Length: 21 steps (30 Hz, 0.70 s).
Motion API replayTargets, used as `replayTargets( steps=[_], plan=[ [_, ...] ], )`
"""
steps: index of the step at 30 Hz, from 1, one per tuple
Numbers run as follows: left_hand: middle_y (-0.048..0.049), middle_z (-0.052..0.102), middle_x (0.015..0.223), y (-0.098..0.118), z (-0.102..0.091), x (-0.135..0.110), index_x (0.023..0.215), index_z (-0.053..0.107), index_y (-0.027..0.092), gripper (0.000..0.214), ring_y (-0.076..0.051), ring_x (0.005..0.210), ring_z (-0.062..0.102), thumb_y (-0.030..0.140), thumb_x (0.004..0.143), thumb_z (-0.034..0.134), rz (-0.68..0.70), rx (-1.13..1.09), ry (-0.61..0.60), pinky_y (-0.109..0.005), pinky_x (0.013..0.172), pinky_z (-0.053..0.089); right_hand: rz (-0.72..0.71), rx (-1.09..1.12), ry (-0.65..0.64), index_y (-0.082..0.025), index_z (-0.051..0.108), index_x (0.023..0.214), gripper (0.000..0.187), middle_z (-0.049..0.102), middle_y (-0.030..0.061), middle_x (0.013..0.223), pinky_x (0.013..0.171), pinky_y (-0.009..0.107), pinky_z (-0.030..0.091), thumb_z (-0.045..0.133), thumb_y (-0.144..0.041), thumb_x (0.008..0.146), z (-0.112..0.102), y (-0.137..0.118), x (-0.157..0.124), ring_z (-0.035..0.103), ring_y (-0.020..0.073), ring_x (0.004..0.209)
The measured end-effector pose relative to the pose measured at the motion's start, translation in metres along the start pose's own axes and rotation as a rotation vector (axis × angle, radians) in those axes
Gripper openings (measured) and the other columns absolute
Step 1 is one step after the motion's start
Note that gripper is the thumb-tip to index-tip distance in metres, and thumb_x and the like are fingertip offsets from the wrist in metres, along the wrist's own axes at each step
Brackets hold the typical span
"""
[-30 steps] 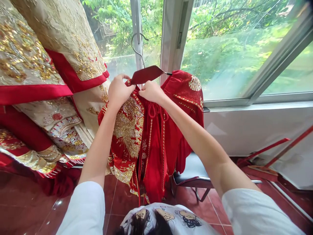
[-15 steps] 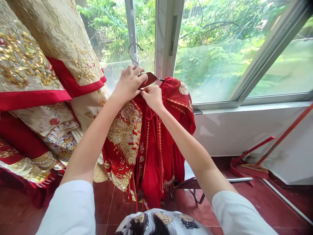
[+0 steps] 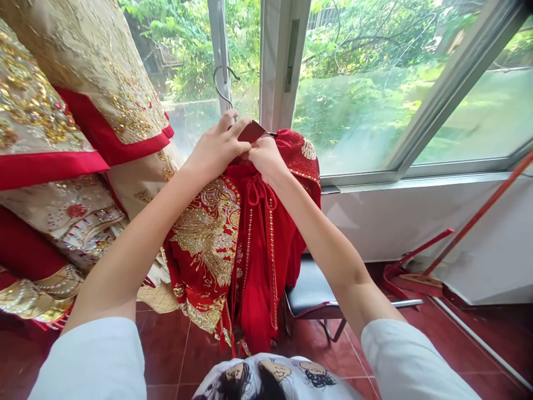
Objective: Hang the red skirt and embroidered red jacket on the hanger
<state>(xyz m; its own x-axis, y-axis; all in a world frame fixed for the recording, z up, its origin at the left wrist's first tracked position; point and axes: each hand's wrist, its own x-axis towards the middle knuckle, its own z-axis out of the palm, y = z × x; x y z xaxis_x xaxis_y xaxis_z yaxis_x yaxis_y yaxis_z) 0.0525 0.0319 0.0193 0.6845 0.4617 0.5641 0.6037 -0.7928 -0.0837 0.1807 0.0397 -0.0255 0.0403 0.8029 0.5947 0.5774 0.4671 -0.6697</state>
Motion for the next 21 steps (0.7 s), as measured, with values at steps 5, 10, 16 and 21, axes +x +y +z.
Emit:
replayTargets(
  steps=[5,10,16,21],
  plan=[
    [-0.005,0.046,0.144,-0.005,0.003,-0.001,0.087,0.073,0.026,0.02,-0.035,0.14,0.027,0.017,0.075,0.059,-0.009,0.025,0.009,-0.052,0.105,0.042,0.151,0.271,0.113,-0.011,0.057,0.095,0.023,0.066,0.0098,0.096,0.073,0.028,0.054,0.052,-0.004,0.074,0.002,0.001,-0.002,0.063,0.0176,0.087],
    [-0.0045,0.04,0.152,-0.005,0.005,-0.001,0.106,0.073,0.027,0.034,-0.034,0.141,0.027,0.017,0.082,0.051,0.098,0.182,-0.006,-0.05,0.107,0.041,0.05,0.384,0.195,-0.015,0.055,0.1,0.029,0.066,0.0061,0.095,0.079,0.033,0.055,0.056,-0.006,0.072,0.013,0.017,0.001,0.063,0.0185,0.087],
    [-0.011,0.039,0.154,-0.005,0.013,0.0,0.128,0.063,0.022,0.049,-0.038,0.142,0.026,0.018,0.081,0.051,0.134,0.346,0.002,-0.052,0.102,0.043,0.007,0.174,0.156,-0.018,0.056,0.105,0.031,0.062,0.0028,0.08,0.077,0.039,0.054,0.059,-0.01,0.075,0.006,0.017,-0.01,0.062,0.0206,0.078],
    [-0.0128,0.039,0.154,-0.005,0.022,-0.007,0.122,0.064,0.02,0.045,-0.037,0.141,0.032,0.015,0.082,0.045,0.116,0.402,0.042,-0.054,0.097,0.043,-0.118,-0.254,0.389,-0.023,0.062,0.104,0.024,0.064,0.0074,0.085,0.092,0.049,0.048,0.045,-0.019,0.088,-0.048,0.025,-0.012,0.062,0.0258,0.091]
  ],
)
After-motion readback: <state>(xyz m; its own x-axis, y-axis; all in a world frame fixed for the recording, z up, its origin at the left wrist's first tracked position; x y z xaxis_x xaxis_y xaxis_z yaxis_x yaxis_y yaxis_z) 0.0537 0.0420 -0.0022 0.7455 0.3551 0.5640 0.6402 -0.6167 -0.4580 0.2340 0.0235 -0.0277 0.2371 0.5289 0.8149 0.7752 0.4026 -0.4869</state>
